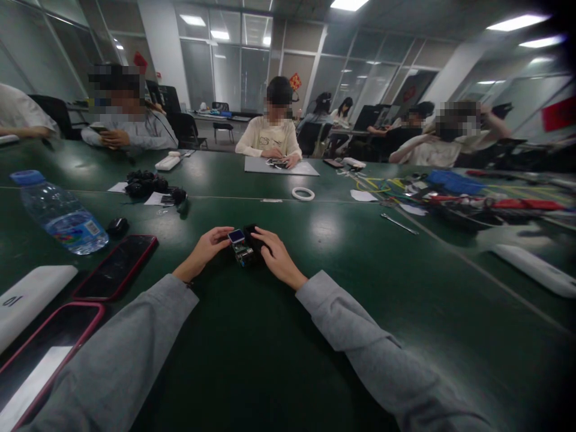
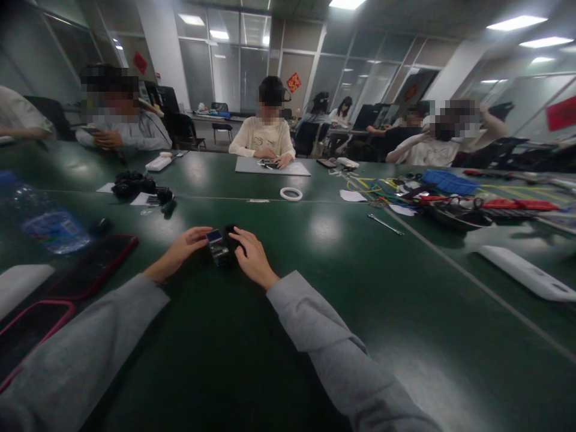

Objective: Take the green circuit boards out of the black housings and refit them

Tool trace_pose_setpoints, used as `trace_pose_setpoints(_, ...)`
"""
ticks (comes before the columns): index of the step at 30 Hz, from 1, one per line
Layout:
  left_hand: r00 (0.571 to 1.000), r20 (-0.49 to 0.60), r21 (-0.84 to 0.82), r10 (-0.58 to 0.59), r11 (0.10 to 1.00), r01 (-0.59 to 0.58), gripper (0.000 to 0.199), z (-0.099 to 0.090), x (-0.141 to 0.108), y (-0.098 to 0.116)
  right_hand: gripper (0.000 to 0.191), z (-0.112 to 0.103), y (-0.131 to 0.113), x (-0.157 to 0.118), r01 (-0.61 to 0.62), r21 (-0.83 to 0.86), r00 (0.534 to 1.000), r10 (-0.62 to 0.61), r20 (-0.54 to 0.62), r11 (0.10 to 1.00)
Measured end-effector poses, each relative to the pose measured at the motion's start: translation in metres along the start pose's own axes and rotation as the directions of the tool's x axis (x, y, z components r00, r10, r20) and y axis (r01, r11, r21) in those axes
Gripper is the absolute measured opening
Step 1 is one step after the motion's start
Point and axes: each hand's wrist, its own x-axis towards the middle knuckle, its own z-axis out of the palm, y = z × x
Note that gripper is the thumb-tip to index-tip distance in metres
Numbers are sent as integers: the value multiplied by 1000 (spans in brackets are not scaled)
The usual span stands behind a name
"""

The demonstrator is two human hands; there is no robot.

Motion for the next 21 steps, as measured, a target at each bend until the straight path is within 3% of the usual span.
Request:
trace_pose_setpoints(12, 1000, -16, 9, 20, 1000, -19, 42, -1, 2, -4, 44, -1, -2, -1, -5, 34, 999, 6, -41, 999)
trace_pose_setpoints(21, 1000, -17, 22, 1, 1000, -1, 41, -2, 0, -1, 27, -3, -4, -2, -29, -22, 995, 26, -98, 999)
